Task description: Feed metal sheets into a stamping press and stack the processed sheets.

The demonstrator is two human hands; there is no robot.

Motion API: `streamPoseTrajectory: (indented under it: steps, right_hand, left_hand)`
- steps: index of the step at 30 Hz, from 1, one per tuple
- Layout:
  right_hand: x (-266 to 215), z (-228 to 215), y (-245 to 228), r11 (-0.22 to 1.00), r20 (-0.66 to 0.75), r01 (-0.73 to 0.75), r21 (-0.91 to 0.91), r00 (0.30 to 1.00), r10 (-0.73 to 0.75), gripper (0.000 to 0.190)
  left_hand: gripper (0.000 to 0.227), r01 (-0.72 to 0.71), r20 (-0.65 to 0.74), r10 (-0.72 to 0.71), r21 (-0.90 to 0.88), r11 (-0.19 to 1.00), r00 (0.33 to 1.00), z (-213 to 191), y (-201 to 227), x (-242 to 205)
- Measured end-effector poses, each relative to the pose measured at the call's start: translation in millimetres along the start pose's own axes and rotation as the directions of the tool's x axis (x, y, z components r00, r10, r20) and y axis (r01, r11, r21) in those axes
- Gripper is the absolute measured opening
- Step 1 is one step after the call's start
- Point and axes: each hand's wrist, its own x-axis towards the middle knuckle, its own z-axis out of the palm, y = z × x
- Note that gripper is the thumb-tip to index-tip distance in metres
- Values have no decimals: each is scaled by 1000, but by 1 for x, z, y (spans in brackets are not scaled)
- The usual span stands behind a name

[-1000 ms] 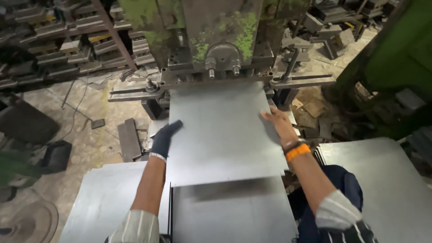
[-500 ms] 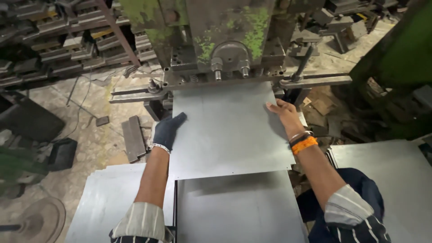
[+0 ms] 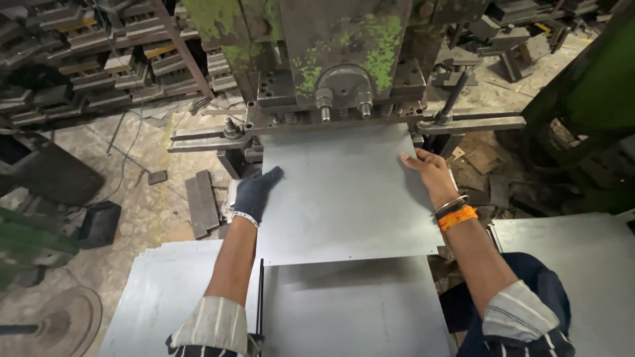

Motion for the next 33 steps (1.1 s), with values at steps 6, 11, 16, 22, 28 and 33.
streamPoseTrajectory:
  steps: [6, 11, 16, 22, 28, 33]
  right_hand:
    - [6, -13, 11, 984, -51, -28, -176, 999, 19, 18]
    - [36, -28, 39, 974, -89, -84, -211, 994, 66, 26]
    - [42, -21, 38, 965, -96, -107, -240, 992, 86, 24]
    - [34, -13, 31, 973, -95, -109, -205, 991, 91, 29]
    - [-2, 5, -1, 977, -106, -120, -177, 989, 103, 29]
    - [17, -10, 18, 978, -4, -54, -199, 999, 54, 26]
  left_hand:
    - [86, -48, 52, 39, 178, 983, 998, -4, 9, -12]
    - [86, 35, 4, -35, -21, 999, 999, 1, -1, 5]
    - [83, 27, -11, -28, -42, 999, 1000, 6, -9, 18]
    - [84, 55, -19, -56, -28, 998, 998, -5, -12, 17]
    - [93, 55, -40, -64, -197, 979, 997, 2, 2, 1]
    - [96, -40, 36, 35, 149, 988, 999, -6, 9, -19]
